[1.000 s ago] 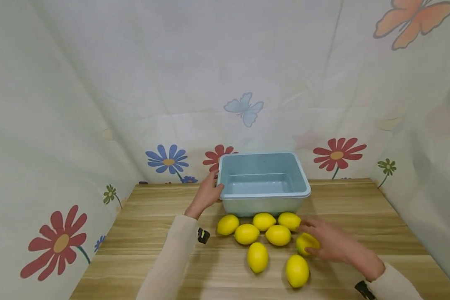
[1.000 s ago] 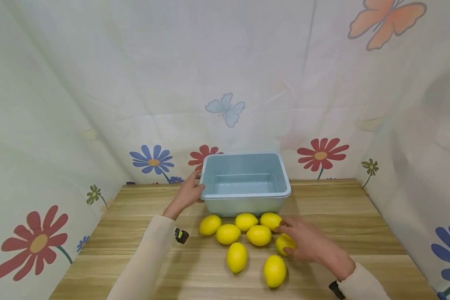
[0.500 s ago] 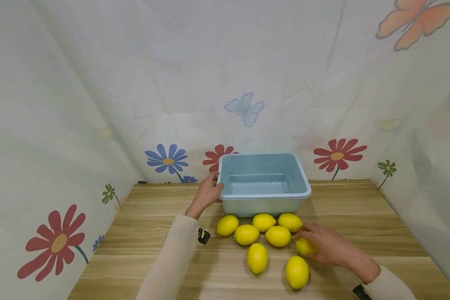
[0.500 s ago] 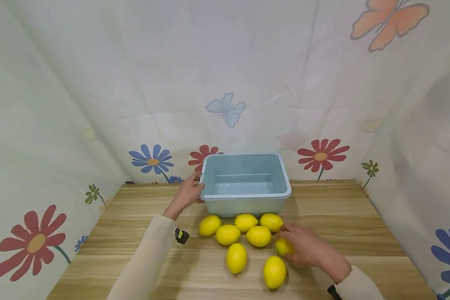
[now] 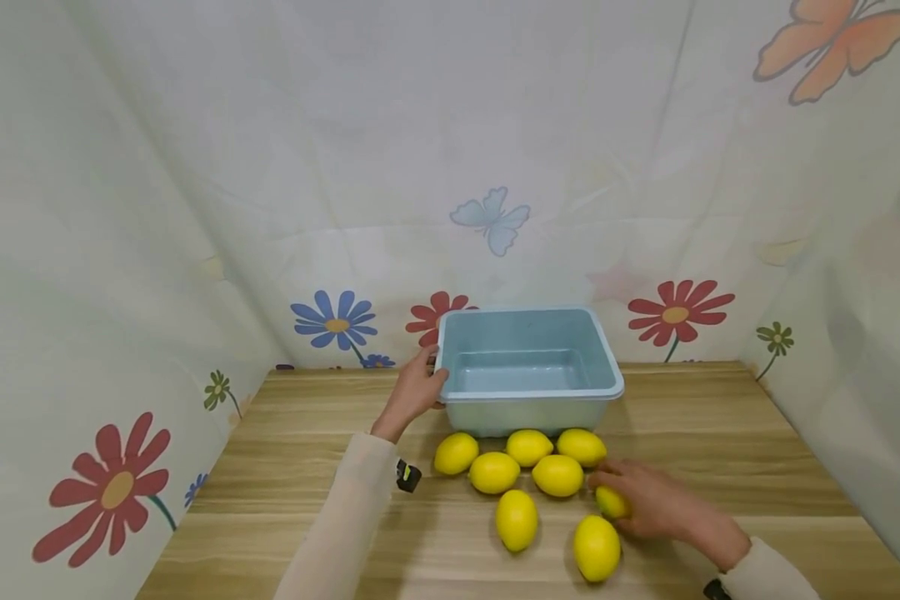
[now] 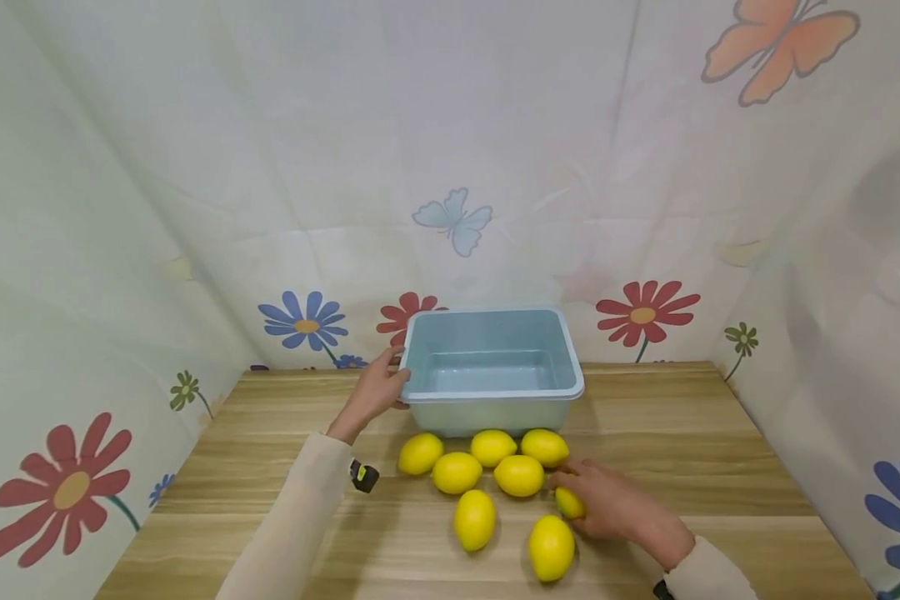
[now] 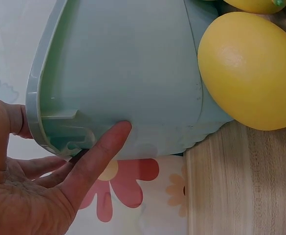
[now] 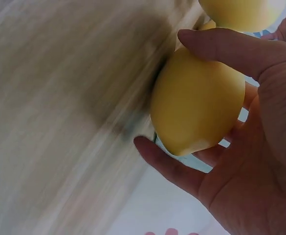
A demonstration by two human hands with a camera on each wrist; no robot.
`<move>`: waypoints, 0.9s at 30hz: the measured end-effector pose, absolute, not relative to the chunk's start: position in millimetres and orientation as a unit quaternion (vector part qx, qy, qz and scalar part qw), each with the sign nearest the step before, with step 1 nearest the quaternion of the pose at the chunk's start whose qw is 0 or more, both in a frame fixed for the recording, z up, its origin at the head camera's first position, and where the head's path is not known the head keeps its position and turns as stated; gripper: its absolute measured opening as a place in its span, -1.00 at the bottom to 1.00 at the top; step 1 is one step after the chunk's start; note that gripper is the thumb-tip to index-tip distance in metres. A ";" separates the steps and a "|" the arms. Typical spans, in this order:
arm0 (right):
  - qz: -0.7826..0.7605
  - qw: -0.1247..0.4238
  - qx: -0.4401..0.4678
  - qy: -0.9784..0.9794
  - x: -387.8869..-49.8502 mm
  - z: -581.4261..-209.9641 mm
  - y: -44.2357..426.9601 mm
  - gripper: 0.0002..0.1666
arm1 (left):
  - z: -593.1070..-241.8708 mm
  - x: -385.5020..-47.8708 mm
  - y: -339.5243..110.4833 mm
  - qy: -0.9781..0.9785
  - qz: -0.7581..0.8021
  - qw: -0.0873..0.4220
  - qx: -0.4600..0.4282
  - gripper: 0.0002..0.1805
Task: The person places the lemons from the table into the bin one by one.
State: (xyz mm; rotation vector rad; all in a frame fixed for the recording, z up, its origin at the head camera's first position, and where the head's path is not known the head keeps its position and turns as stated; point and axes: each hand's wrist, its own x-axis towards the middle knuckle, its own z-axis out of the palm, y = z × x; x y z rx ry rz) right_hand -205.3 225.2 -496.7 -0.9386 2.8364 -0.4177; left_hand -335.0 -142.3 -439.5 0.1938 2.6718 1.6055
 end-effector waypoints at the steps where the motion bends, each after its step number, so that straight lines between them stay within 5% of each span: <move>1: -0.138 0.063 -0.311 0.938 -205.1 -497.5 225.1 -0.47 | -439.7 -334.6 -142.1 0.856 0.514 0.009 0.061 -0.38; 27: -0.126 -0.012 -0.323 0.938 -211.4 -455.9 218.3 -0.43 | -441.3 -334.2 -142.6 0.848 0.527 0.011 0.055 -0.35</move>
